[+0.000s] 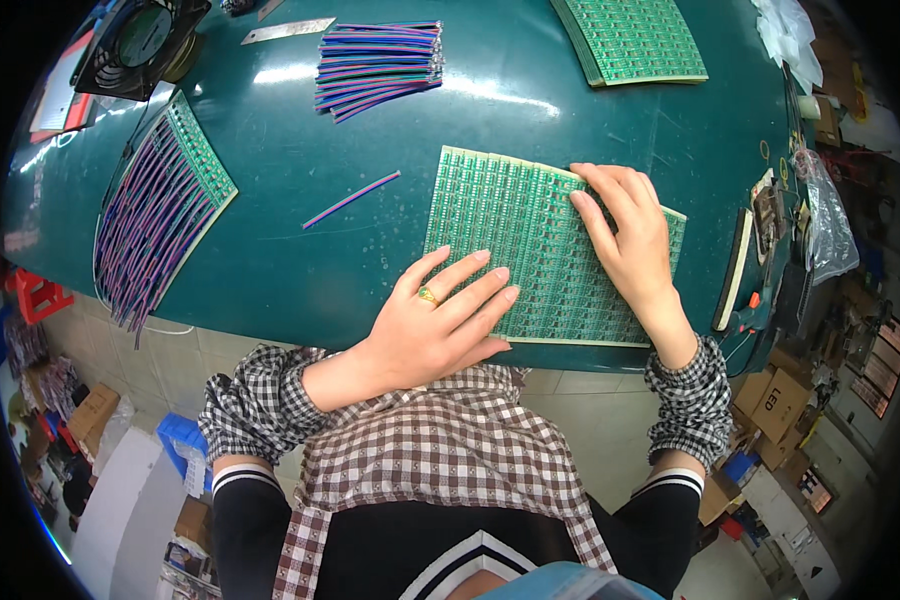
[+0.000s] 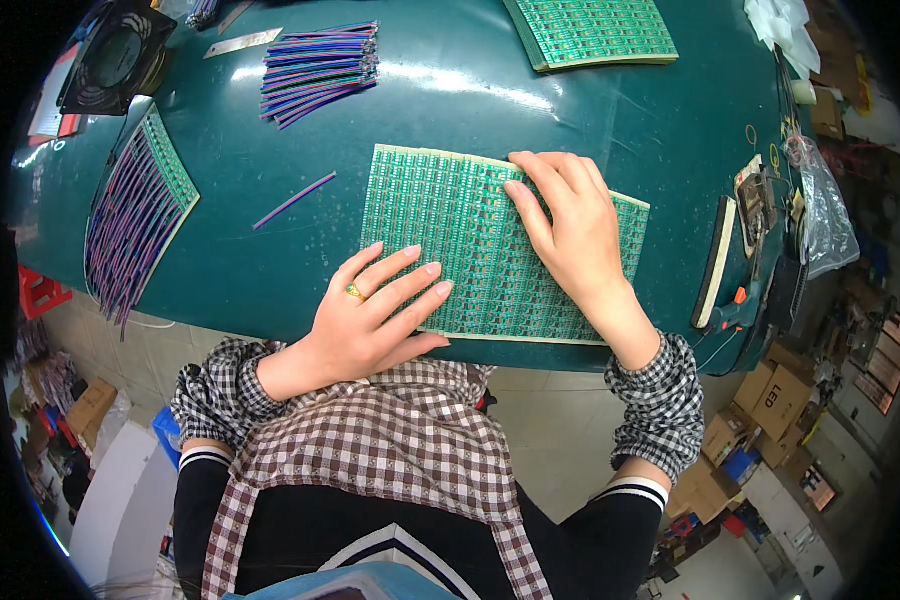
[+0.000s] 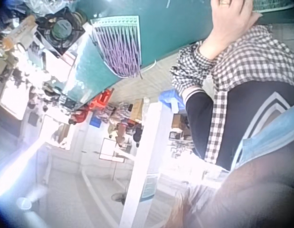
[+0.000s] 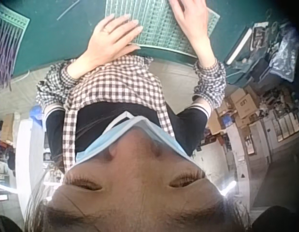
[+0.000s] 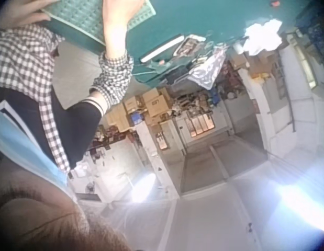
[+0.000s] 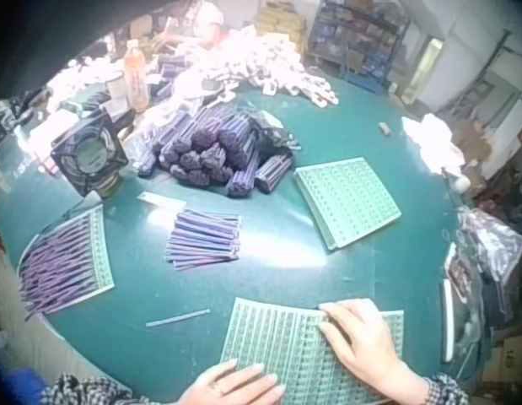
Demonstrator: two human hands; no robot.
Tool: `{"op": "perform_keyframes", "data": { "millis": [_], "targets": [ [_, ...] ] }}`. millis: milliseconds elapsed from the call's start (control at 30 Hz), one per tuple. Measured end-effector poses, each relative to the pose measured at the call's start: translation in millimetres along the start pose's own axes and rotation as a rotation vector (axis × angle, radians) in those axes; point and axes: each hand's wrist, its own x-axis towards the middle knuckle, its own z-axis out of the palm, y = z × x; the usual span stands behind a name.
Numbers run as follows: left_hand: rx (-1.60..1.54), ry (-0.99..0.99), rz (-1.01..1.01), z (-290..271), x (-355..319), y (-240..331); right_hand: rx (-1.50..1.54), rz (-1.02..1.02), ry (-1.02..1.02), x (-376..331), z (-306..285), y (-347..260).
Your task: Soldering bundles of wires to a printed circuit board at a factory workstation.
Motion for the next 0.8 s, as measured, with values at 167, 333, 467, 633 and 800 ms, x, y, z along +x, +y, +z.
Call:
{"op": "perform_keyframes", "data": {
  "millis": [167, 333, 467, 633, 800],
  "targets": [
    [-0.005, 0.029, 0.020, -1, 1, -1, 0.000, -0.025, 0.007, -2, 0, 2],
    [0.009, 0.035, 0.031, 0, 1, -1, -0.007, -0.016, 0.011, -3, -1, 4],
    [0.022, 0.034, 0.037, 1, 1, -1, 0.012, -0.036, 0.010, -4, -2, 7],
    [0.025, 0.036, 0.038, 1, 0, -1, 0.014, -0.058, 0.009, -2, -1, 11],
    [0.023, 0.007, 0.009, 2, -1, -1, -0.165, -0.092, 0.030, -11, -12, -8]
  ]
}}
